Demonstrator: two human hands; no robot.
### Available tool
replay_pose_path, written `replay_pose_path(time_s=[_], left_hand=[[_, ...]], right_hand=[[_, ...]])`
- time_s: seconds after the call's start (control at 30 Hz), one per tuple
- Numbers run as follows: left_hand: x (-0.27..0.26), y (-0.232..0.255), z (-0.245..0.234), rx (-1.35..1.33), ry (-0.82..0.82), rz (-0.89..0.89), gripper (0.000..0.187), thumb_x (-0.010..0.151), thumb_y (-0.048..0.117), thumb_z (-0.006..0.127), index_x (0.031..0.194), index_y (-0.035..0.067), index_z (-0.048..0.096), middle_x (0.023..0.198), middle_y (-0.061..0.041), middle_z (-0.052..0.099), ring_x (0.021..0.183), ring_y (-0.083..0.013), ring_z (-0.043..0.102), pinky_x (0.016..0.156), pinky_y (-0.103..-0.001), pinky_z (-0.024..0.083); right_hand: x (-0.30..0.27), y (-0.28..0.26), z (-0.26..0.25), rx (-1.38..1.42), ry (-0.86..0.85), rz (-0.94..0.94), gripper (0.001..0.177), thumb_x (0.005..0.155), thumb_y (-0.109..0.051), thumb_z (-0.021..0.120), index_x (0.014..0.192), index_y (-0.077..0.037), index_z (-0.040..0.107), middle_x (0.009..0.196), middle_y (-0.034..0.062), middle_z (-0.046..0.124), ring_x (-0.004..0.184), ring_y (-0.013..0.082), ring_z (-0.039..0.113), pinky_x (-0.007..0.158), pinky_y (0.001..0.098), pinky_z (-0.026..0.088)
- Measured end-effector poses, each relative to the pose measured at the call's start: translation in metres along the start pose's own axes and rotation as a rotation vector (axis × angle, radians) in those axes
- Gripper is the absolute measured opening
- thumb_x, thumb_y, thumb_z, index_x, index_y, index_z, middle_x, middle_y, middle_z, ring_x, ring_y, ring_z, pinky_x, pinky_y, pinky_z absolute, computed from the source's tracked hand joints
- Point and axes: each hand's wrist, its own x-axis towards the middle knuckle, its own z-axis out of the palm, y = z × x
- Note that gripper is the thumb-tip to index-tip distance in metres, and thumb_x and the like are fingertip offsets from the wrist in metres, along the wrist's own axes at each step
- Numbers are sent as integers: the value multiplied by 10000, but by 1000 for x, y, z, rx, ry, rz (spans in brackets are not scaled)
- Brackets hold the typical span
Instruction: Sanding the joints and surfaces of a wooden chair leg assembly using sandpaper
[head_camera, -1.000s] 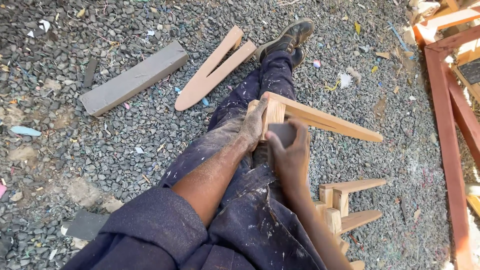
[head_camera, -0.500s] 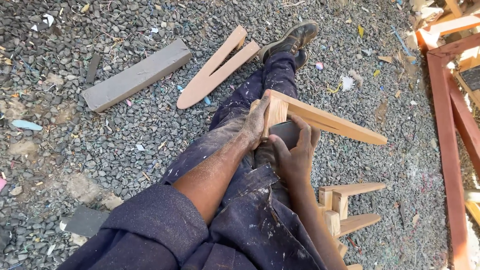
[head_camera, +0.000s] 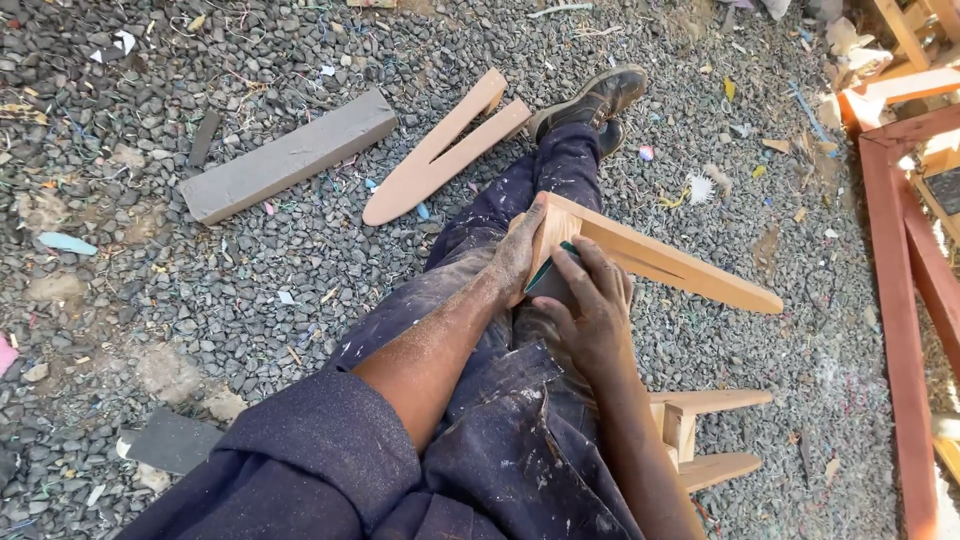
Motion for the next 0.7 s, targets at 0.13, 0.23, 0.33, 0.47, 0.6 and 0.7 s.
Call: replay_pose_path(time_s=[0.13, 0.23, 0.33, 0.47, 0.6, 0.7], left_hand=[[10, -5, -8, -23, 12, -39, 870, 760, 702, 701, 1299, 26, 610, 1219, -256, 647, 1103, -349, 655, 912, -460, 539], [20, -15, -11, -49, -18, -5, 802, 791, 677, 697, 1244, 20, 615, 1084, -225, 678, 948, -331, 709, 790, -432, 590], [17, -13, -9, -109, -26, -15, 757, 803, 645, 712, 1181, 2, 582, 1001, -216, 658, 880, -315, 701, 726, -426, 593], [21, -12, -12, -135, -71, -12, 756, 788, 692, 715, 1139, 50, 525, 938, -171, 619, 818, -273, 683, 674, -387, 593], [61, -29, -19, -231, -119, -63, 583, 823, 638, 719, 996, 94, 600, 875, -134, 689, 721, -226, 694, 613, -339, 583], [27, -14, -17, -203, -113, -94, 660, 800, 671, 715, 1041, 71, 585, 887, -172, 675, 769, -244, 707, 621, -353, 596]], right_hand=[[0, 4, -1, -74, 7, -74, 663, 886, -414, 756, 1482, -215, 546, 1500, 138, 480, 1393, 345, 454, 1161, 495, 269], [-4, 14, -2, -118, -34, -105, 720, 846, -469, 765, 1494, -264, 528, 1534, 94, 466, 1435, 303, 423, 1179, 473, 247], [-8, 22, -5, -151, -50, -96, 723, 840, -446, 769, 1499, -282, 522, 1542, 69, 465, 1439, 275, 419, 1172, 477, 264], [-8, 20, -4, -135, -20, -58, 766, 863, -429, 767, 1536, -217, 470, 1530, 115, 480, 1416, 297, 433, 1148, 500, 259], [-4, 1, 0, -231, -81, -168, 823, 792, -458, 784, 1513, -191, 491, 1537, 45, 509, 1444, 221, 428, 1156, 441, 268], [-5, 15, -5, -248, -96, -143, 845, 786, -521, 759, 1528, -234, 475, 1549, -13, 503, 1453, 181, 406, 1162, 431, 228]])
